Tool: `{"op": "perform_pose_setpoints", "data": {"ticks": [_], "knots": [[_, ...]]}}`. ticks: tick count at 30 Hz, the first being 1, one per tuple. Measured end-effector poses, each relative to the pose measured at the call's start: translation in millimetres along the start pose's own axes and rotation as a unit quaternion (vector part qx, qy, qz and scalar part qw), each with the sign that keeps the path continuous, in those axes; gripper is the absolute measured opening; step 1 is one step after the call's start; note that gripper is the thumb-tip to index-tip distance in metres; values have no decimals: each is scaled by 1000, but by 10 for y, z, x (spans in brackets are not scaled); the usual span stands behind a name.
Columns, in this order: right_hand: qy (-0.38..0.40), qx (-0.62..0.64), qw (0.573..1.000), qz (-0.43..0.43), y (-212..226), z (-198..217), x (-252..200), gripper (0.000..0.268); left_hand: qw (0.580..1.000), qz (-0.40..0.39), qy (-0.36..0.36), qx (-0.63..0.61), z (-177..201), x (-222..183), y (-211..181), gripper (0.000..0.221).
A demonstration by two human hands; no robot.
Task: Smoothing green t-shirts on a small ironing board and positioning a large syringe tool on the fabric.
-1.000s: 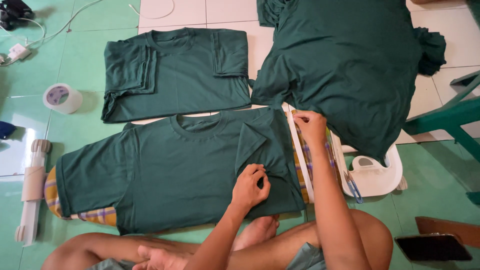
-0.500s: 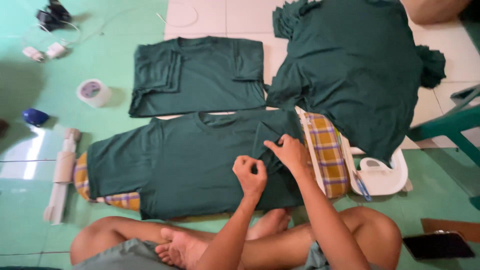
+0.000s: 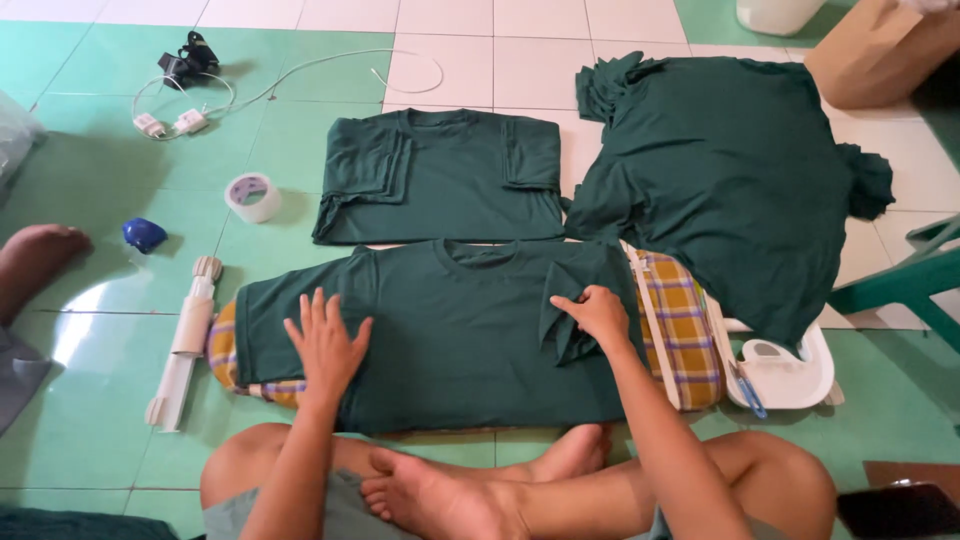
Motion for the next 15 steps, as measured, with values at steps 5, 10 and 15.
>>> {"op": "perform_pose_setpoints", "data": {"ticks": [5, 10, 15], "knots": [[-87, 58, 993, 51, -435, -308, 611, 36, 994, 63, 61, -63, -392, -101, 361, 73], [-180, 184, 962, 85, -455, 322, 498, 52, 994, 102, 23, -36, -651, 50, 441, 69], [-234, -21, 963, 130, -1696, 1103, 1662, 48, 991, 132, 15, -8, -778, 178, 337, 81]]}}
Point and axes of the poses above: each hand's wrist, its own x-axis towards the middle knuckle, its own z-axis out of the back of the hand, y = z × x, the point moved 4 cm from there along x, towards the middle knuckle, and after that the axes turned 10 degrees about x, right-handed, at the moved point
